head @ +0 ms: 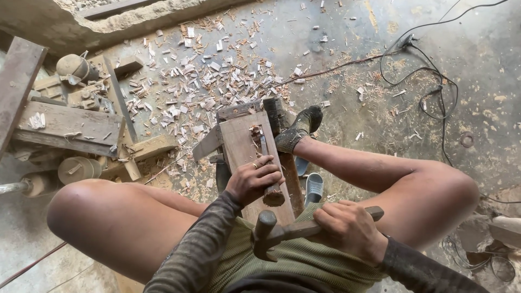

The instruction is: Carving a mortise in a wooden workpiece using a hammer and chisel.

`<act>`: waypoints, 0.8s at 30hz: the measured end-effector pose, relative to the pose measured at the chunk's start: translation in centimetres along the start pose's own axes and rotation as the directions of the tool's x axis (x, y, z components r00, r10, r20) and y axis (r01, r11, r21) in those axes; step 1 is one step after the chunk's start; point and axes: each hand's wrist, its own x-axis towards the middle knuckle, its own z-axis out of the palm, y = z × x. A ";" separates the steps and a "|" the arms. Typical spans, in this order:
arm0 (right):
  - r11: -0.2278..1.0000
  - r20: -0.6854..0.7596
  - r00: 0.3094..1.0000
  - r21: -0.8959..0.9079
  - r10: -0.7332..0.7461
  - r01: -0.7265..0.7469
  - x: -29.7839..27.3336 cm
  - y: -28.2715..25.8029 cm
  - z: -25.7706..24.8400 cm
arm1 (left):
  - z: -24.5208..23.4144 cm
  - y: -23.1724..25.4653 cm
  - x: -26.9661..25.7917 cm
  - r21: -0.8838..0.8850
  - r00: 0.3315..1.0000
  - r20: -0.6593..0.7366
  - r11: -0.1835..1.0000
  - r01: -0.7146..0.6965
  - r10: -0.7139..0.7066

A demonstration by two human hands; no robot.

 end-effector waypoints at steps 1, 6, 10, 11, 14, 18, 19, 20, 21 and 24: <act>1.000 0.001 1.000 0.002 0.001 -0.001 0.1 -0.1 -0.1 | 0.0 0.0 0.0 -0.001 1.000 0.001 1.000 0.002 -0.002; 0.998 -0.055 0.997 0.008 -0.054 0.055 0.5 -0.6 -0.4 | 0.1 -0.1 -0.2 -0.011 1.000 0.007 1.000 0.007 -0.007; 0.996 -0.086 0.992 -0.013 -0.090 0.089 0.6 -1.1 -1.3 | 0.3 0.0 -0.2 -0.017 1.000 0.001 1.000 -0.004 0.004; 0.994 -0.113 0.987 -0.012 -0.110 0.110 0.6 -1.0 -1.2 | 0.1 0.0 -0.2 -0.007 1.000 -0.002 1.000 -0.010 0.010; 0.985 -0.134 0.975 -0.029 -0.175 0.173 -0.8 2.2 1.4 | 0.3 -0.1 -0.2 0.006 1.000 -0.008 1.000 -0.020 0.020; 0.988 0.093 0.984 0.003 0.153 -0.154 1.4 4.0 0.8 | 1.5 -0.9 -0.9 0.036 0.998 -0.006 0.997 -0.064 0.064; 0.988 0.087 0.985 -0.001 0.151 -0.152 0.7 3.9 1.2 | 1.2 -0.7 -0.5 0.041 0.998 -0.008 0.997 -0.070 0.070; 0.998 0.005 0.999 -0.044 0.052 -0.051 0.0 3.8 1.7 | 0.9 -0.5 -0.2 0.034 0.998 -0.035 0.998 -0.057 0.059; 0.995 -0.063 0.997 -0.086 -0.053 0.048 -0.9 3.5 2.1 | 0.7 0.1 -0.2 0.024 0.998 -0.060 0.999 -0.033 0.034; 0.923 -0.218 0.897 -0.079 -0.385 0.377 -0.3 0.8 0.1 | 1.0 -0.2 -0.5 0.056 0.999 -0.016 0.998 -0.036 0.037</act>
